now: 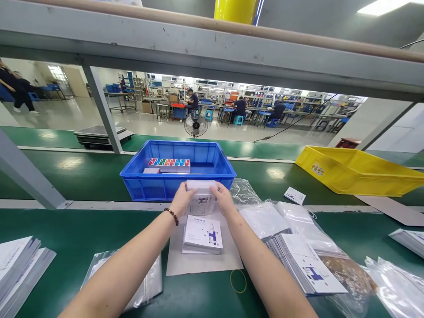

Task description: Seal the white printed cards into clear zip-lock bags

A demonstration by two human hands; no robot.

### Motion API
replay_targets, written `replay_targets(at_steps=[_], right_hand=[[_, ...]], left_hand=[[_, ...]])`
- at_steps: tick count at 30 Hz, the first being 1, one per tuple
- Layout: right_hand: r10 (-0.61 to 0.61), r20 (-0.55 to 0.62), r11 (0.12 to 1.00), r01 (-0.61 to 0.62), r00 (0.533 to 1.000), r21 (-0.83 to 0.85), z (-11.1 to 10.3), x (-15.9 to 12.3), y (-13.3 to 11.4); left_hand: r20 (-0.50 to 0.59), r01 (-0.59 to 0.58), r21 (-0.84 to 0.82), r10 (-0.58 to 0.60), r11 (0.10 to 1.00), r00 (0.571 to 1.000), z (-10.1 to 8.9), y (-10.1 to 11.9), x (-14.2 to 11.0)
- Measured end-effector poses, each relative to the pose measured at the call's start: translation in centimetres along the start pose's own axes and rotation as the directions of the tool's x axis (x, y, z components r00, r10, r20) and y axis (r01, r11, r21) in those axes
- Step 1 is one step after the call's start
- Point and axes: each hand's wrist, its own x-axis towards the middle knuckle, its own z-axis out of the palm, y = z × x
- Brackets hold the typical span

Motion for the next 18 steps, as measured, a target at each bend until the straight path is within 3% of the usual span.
replay_targets(at_steps=[7, 12, 18], right_hand=[[-0.003, -0.175, 0.988, -0.024, 0.985, -0.153, 0.3, 1.4, 0.7], [-0.059, -0.131, 0.951, 0.016, 0.990, -0.310, 0.5, 1.7, 0.2], [-0.094, -0.128, 0.901, 0.030, 0.987, -0.433, 0.8, 2.3, 0.0]], left_hand=[[-0.196, -0.003, 0.129, 0.028, 0.992, 0.980, 0.0, -0.8, 1.0], [-0.295, -0.007, 0.242, 0.081, 0.970, 0.952, -0.1, -1.4, 2.5], [-0.297, -0.018, 0.247, 0.093, 0.969, 0.950, -1.7, -1.8, 3.5]])
